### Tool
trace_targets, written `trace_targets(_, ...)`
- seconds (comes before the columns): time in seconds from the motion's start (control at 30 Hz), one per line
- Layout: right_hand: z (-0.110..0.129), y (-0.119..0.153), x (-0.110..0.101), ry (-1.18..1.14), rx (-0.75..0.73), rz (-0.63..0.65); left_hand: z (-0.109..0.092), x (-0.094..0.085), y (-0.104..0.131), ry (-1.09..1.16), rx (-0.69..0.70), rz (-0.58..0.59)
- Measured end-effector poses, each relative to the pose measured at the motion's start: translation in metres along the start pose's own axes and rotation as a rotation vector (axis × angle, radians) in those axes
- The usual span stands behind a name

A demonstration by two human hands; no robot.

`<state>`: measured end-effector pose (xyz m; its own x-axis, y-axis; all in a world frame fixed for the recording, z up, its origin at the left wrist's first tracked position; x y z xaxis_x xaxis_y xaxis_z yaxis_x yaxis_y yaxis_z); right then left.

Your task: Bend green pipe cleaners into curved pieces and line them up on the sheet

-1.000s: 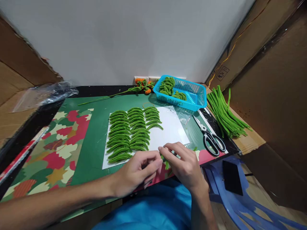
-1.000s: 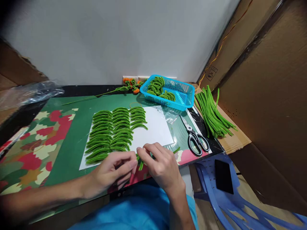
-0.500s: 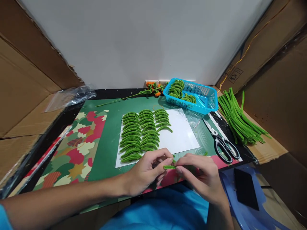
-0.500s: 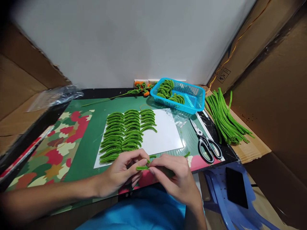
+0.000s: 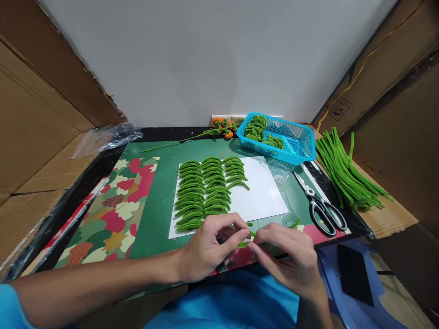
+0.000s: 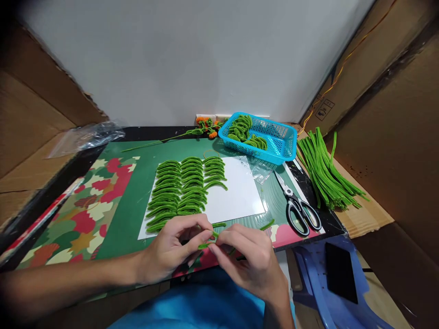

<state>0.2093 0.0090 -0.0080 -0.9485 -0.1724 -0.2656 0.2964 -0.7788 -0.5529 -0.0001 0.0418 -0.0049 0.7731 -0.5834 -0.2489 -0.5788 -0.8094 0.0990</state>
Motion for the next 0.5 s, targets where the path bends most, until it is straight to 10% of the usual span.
trace_targets(0.5, -0.0013, 0.0009, -0.0047, -0.045, -0.025, -0.004, 0.0070, 0.0030, -0.0002, 0.119, -0.034, 0.030)
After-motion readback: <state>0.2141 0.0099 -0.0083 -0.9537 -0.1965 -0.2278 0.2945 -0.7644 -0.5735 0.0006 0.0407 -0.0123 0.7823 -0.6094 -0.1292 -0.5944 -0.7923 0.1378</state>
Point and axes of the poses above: each hand's wrist, its own y-axis away from the middle knuckle, its own x-axis out of the palm, z = x × y, the point moved 1 cm from there along -y, towards the middle knuckle, and after that the axes turned 11 degrees about -y, right-handed, at the moved point
